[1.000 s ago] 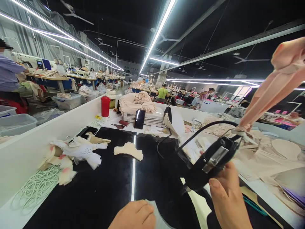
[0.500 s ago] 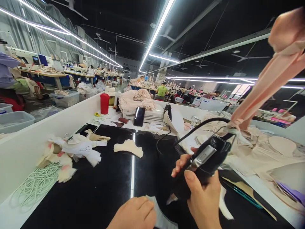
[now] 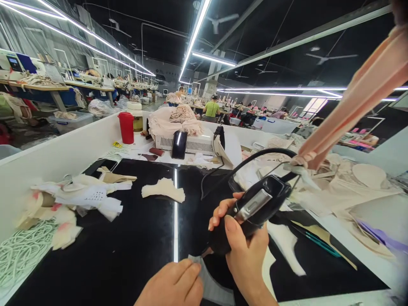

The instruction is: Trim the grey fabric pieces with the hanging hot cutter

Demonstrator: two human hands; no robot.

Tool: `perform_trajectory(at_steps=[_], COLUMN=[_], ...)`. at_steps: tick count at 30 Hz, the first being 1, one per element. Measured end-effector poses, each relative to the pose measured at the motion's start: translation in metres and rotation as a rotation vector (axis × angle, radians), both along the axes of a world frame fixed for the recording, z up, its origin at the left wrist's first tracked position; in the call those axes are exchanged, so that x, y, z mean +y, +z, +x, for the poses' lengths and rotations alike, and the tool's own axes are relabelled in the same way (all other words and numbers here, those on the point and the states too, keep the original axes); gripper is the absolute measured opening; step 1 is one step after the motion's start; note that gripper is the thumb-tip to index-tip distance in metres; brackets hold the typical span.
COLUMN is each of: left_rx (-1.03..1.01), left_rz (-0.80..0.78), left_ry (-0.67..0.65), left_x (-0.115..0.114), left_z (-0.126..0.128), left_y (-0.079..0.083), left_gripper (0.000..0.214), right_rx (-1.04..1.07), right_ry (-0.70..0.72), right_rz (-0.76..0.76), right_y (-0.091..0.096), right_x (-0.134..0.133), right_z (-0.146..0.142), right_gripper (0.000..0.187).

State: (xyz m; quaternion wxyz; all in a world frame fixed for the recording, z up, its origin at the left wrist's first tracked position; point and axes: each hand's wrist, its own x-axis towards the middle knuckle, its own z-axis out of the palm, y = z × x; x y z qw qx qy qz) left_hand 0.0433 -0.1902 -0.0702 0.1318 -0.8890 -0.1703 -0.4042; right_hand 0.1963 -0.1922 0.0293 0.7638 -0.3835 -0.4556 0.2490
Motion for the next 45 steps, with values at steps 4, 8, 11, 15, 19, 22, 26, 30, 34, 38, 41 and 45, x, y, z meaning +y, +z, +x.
perform_trajectory(at_steps=[4,8,11,15,19,22,26,30,34,38,41,45], left_rx=[0.009,0.01,0.028,0.058,0.07,0.064,0.029,-0.014,-0.014,-0.003,0.009,-0.009], left_rz=[0.002,0.017,0.021,0.012,0.02,0.023,0.031,0.026,0.012,-0.001,0.001,0.009], left_ry=[0.002,-0.017,-0.023,-0.023,-0.019,-0.017,-0.019,-0.01,-0.003,0.001,0.005,0.008], left_x=[0.0,0.002,0.003,0.002,0.002,0.003,0.003,0.002,0.001,0.0,0.0,0.001], left_z=[-0.002,-0.002,-0.003,-0.005,-0.005,-0.004,-0.003,-0.001,-0.001,-0.002,-0.002,0.0], left_y=[0.001,-0.002,-0.007,-0.01,-0.01,-0.009,-0.004,0.002,0.005,0.003,0.002,0.003], left_gripper=[0.036,0.045,0.043,0.038,0.034,0.035,0.044,0.053,0.054,0.055,0.056,0.057], right_rx=[-0.001,0.011,0.027,0.031,0.024,0.014,0.036,0.054,0.057,0.043,0.043,0.065], right_ry=[-0.025,-0.042,-0.052,-0.043,-0.054,-0.07,-0.028,0.016,0.043,0.019,0.033,0.06], right_rz=[0.004,-0.004,-0.004,-0.009,-0.016,-0.014,0.001,0.036,0.028,0.04,0.028,0.043], right_y=[0.0,0.002,0.003,0.002,0.002,0.002,0.001,0.0,-0.002,-0.002,-0.002,-0.005], right_x=[-0.001,-0.002,-0.001,-0.001,0.001,0.002,0.002,0.002,0.003,0.004,0.005,0.006], right_z=[0.001,-0.001,-0.002,-0.002,-0.003,-0.003,-0.004,-0.008,-0.011,-0.012,-0.012,-0.013], right_gripper=[0.031,0.035,0.035,0.034,0.032,0.027,0.028,0.029,0.03,0.027,0.025,0.028])
